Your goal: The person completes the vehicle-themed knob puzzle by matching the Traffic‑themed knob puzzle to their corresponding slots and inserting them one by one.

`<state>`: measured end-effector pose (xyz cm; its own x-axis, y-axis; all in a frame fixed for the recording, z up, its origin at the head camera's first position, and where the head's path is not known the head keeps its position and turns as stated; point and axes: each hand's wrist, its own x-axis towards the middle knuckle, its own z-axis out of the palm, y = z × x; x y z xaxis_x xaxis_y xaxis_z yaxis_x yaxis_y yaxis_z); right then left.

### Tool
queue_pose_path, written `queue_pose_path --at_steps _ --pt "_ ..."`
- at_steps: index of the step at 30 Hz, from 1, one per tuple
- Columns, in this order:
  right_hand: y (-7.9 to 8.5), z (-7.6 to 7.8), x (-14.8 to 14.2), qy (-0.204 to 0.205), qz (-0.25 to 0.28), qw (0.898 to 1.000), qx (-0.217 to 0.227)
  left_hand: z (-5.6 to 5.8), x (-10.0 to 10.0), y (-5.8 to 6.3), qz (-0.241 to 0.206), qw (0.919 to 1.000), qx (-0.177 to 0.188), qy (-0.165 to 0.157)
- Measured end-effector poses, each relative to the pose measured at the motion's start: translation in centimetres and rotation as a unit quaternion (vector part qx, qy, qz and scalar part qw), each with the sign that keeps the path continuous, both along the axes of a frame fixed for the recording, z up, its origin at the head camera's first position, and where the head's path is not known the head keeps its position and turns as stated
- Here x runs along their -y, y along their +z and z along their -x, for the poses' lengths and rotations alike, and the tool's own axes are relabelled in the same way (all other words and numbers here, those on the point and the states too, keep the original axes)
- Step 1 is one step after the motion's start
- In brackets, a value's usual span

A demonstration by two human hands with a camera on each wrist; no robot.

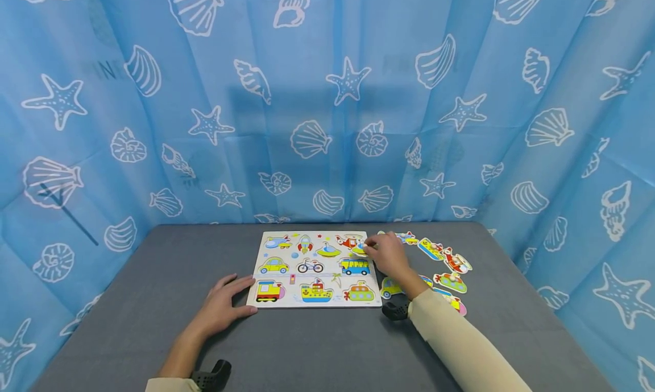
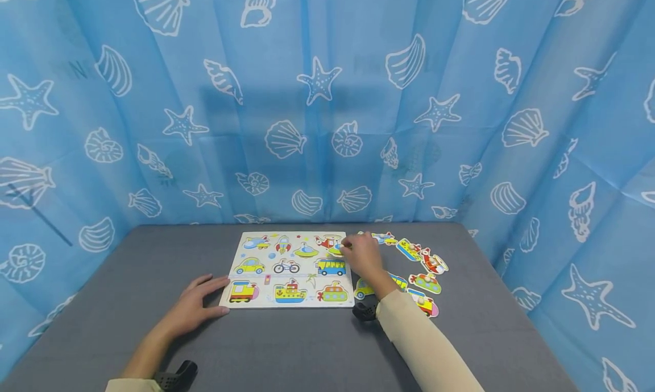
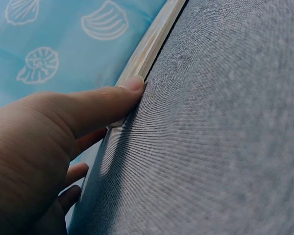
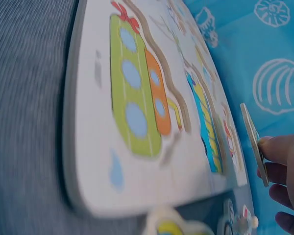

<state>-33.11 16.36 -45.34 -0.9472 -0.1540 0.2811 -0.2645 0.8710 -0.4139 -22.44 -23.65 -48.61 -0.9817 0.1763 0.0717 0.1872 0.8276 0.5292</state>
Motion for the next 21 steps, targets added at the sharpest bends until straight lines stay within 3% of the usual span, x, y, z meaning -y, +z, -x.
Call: queue_pose_path --at_steps 21 --pt "-1.4 0.6 4.7 0.034 0.004 0.999 -0.031 -0.2 0.0 0.0 -0.007 1.0 -0.006 -0.003"
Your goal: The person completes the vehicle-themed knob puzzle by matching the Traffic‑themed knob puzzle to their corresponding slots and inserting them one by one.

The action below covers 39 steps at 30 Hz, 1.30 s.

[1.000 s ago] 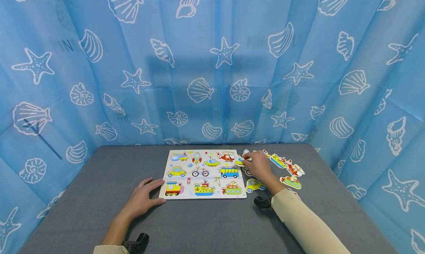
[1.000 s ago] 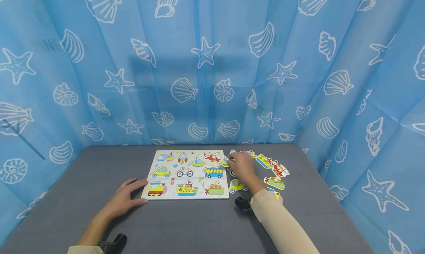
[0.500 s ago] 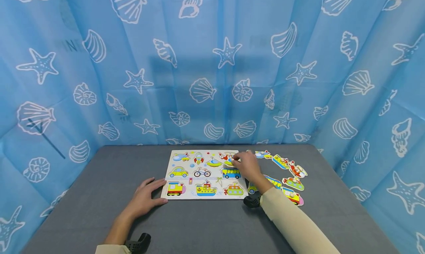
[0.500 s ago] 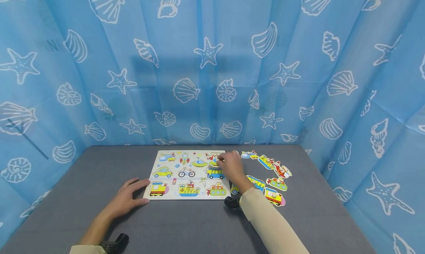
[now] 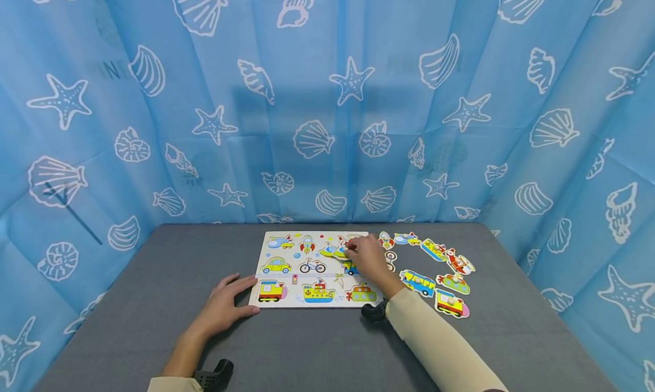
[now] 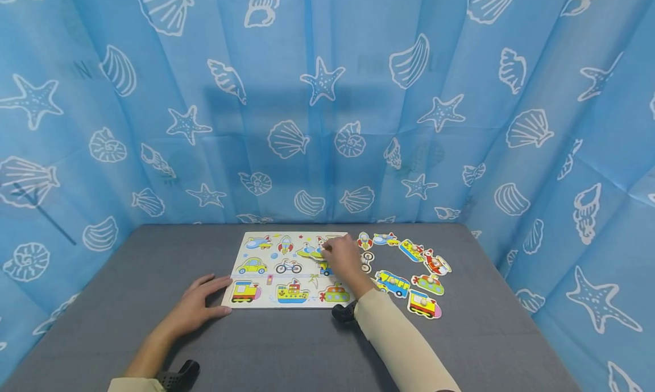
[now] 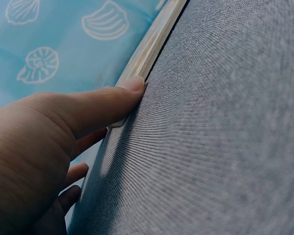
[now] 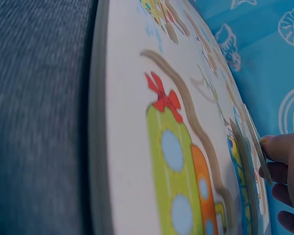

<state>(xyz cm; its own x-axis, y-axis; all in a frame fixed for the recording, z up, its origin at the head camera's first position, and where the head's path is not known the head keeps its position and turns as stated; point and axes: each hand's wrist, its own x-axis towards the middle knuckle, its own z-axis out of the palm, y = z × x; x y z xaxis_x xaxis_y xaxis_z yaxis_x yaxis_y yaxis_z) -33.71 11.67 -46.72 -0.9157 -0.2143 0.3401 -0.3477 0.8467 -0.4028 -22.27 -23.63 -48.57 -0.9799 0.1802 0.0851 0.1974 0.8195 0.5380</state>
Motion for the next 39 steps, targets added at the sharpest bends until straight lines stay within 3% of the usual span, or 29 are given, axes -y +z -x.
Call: queue_pose_path --at_steps 28,39 --pt "-0.6 0.4 2.4 -0.008 -0.022 0.999 -0.027 0.0 0.0 0.1 -0.001 0.9999 0.011 0.006" --pt "-0.1 0.2 3.4 -0.01 -0.028 1.0 -0.005 0.0 0.0 0.1 -0.001 0.9999 0.008 0.007"
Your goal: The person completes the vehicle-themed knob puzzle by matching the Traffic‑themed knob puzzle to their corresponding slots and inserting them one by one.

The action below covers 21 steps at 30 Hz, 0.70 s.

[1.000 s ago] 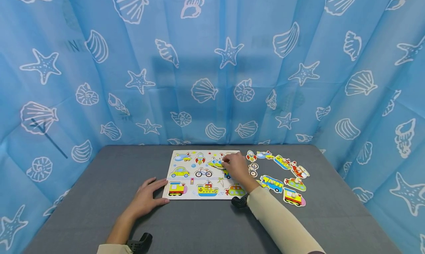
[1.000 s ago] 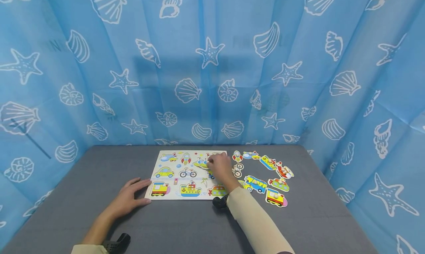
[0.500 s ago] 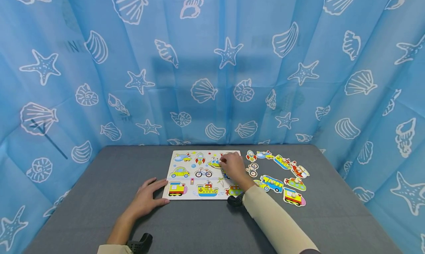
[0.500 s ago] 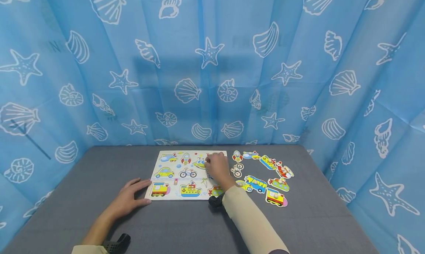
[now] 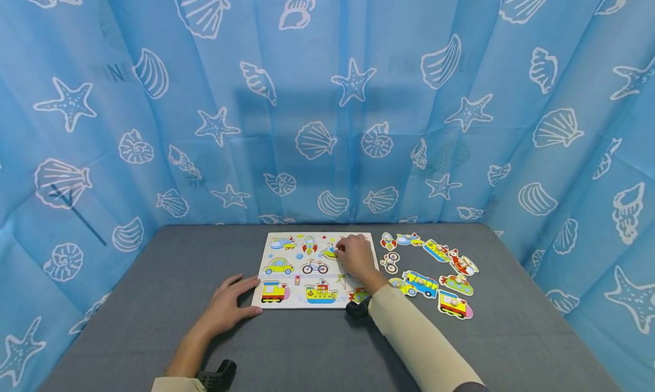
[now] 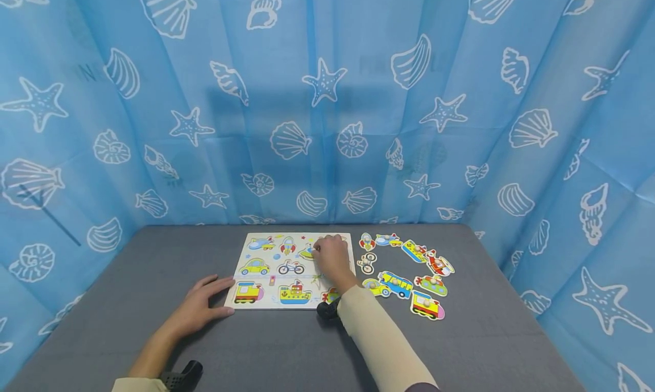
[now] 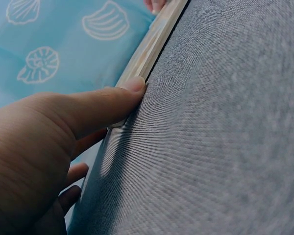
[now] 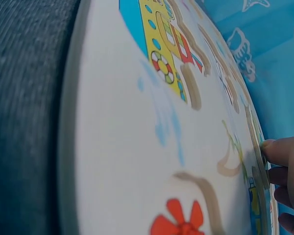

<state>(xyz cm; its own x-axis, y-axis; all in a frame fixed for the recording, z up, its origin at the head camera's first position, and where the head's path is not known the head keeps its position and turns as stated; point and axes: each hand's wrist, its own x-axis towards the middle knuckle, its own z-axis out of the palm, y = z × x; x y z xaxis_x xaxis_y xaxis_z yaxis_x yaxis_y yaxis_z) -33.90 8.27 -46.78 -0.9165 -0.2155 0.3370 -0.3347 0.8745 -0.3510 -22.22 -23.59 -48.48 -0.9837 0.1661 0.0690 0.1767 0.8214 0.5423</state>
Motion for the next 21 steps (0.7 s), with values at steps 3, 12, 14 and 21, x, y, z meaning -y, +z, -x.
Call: queue_pose_path --at_steps 3,12,14,21 --pt "0.08 0.06 0.17 -0.002 -0.002 1.0 0.0 -0.01 -0.02 -0.03 -0.002 1.0 0.001 0.001" --pt "-0.1 0.36 0.48 -0.012 -0.012 1.0 0.004 -0.01 -0.07 0.03 -0.005 1.0 0.006 0.004" --pt "-0.14 0.42 0.52 -0.013 -0.011 1.0 0.005 -0.01 -0.07 0.04 -0.006 1.0 0.005 0.003" --pt "-0.26 0.54 0.65 -0.019 -0.011 1.0 0.01 -0.07 -0.07 0.12 -0.004 1.0 0.005 0.002"
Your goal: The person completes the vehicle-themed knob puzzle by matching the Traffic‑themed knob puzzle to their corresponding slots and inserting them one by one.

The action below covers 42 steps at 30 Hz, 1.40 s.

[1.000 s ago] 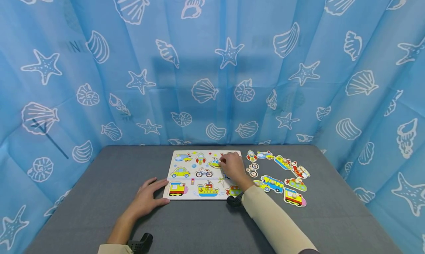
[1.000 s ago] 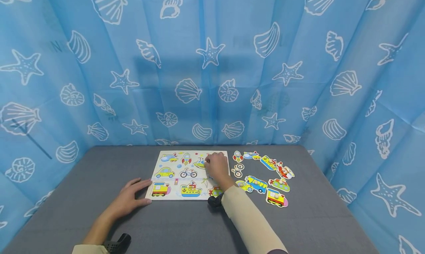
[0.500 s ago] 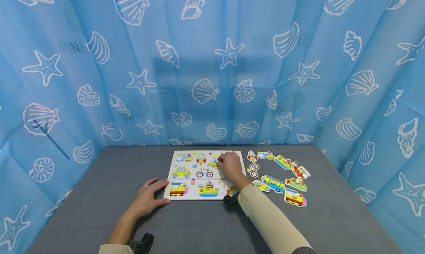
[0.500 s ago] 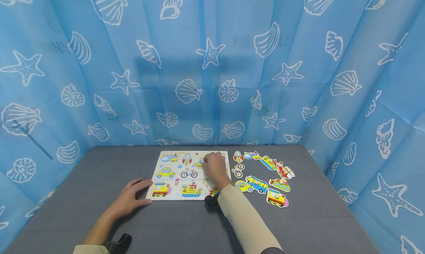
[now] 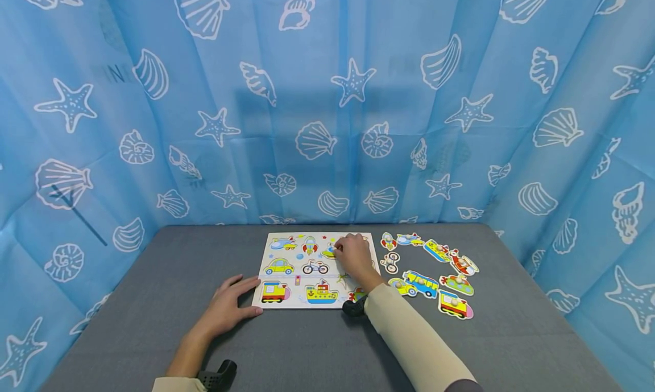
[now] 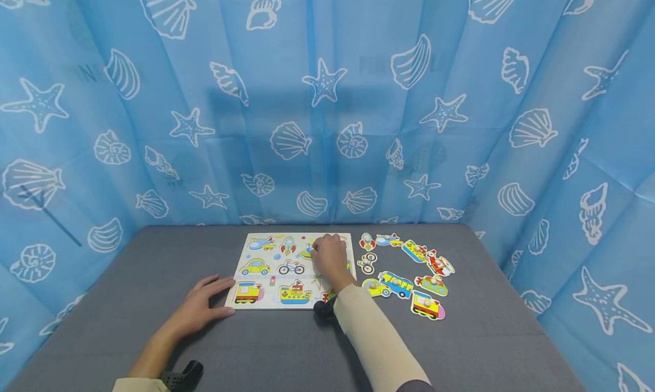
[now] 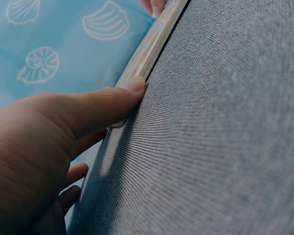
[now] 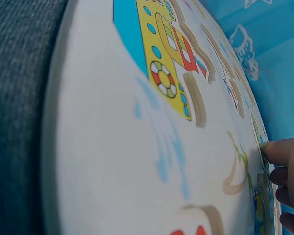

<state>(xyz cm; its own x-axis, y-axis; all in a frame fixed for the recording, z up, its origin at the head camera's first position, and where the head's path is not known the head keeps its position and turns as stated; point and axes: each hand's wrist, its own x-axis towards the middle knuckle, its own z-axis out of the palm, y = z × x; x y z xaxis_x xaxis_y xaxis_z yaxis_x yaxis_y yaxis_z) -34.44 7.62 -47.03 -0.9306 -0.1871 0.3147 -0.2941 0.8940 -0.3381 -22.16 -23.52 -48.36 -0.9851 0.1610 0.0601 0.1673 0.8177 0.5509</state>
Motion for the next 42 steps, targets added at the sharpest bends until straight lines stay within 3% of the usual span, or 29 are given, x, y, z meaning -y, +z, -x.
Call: queue_pose_path --at_steps 14,24,42 --pt "0.6 -0.6 -0.4 -0.006 -0.006 1.0 0.008 0.0 -0.2 -0.1 -0.001 1.0 0.001 0.001" --pt "1.4 -1.3 -1.2 0.017 0.003 1.0 0.008 0.0 -0.1 0.0 -0.001 0.9999 -0.01 -0.007" --pt "3.2 -3.3 -5.2 0.044 0.019 0.999 0.003 0.0 0.1 -0.2 0.007 0.9999 -0.006 -0.007"
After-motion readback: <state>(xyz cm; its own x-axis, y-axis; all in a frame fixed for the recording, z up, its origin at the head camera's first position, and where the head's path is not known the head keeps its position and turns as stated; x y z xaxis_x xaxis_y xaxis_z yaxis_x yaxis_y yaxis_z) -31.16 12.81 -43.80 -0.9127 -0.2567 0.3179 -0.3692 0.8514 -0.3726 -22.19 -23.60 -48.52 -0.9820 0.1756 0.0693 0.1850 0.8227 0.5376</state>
